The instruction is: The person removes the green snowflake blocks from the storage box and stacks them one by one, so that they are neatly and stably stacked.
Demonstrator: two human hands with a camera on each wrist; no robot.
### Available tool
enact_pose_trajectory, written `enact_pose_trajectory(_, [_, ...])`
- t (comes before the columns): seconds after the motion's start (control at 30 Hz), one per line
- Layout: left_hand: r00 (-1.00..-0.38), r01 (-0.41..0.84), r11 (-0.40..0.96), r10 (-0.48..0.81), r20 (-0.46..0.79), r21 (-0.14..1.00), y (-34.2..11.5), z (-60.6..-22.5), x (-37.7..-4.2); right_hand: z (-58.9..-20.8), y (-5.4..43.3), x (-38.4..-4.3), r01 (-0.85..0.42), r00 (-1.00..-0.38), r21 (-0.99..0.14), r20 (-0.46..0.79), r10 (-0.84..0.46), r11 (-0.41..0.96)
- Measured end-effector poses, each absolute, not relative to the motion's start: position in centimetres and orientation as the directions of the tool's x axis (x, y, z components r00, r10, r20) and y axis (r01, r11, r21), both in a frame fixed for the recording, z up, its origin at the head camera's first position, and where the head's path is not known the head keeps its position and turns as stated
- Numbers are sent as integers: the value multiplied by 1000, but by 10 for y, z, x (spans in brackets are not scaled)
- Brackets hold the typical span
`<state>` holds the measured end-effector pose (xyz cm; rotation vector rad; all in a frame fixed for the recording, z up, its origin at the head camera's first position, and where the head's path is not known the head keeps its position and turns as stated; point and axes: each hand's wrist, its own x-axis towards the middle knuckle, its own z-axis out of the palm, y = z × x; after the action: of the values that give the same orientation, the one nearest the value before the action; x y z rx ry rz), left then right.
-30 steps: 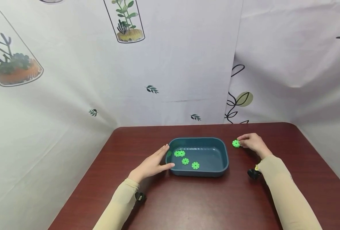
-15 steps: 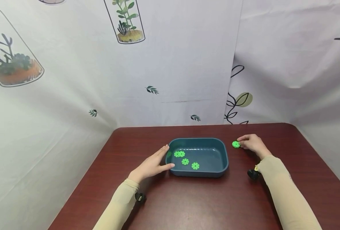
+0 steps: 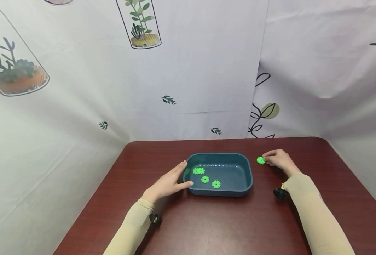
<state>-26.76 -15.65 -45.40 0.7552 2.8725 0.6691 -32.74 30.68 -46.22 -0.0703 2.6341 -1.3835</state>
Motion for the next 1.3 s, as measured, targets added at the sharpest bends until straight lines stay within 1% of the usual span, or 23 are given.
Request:
enact_pose_trajectory(0.23, [-870, 454, 783, 493, 20, 425, -157, -454, -267, -453, 306, -328, 0, -988, -800, -91, -121, 599])
enact_pose_trajectory(0.43, [-866, 466, 793, 500, 19, 393, -156, -450, -267, -432, 298, -333, -31, -990, -774, -64, -126, 633])
enact_pose_trajectory(0.6, [-859, 485, 803, 512, 16, 346, -157, -451, -267, -415, 282, -340, -59, -987, -752, -55, -152, 656])
enact_pose_trajectory(0.87, [-836, 531, 793, 548, 31, 298, -159, -450, -265, -391, 246, -352, -217, -961, -695, 27, -276, 686])
enact_pose_trajectory(1.03, [-828, 553, 797, 558, 53, 244, -159, -452, -263, -374, 213, -360, -263, -939, -688, 22, -343, 677])
enact_pose_trajectory(1.13, [-834, 547, 806, 550, 55, 226, -159, -452, -262, -368, 192, -363, -287, -925, -688, 16, -381, 667])
enact_pose_trajectory(1.3, [-841, 534, 812, 539, 49, 236, -157, -451, -262, -367, 161, -362, -358, -893, -649, 29, -448, 671])
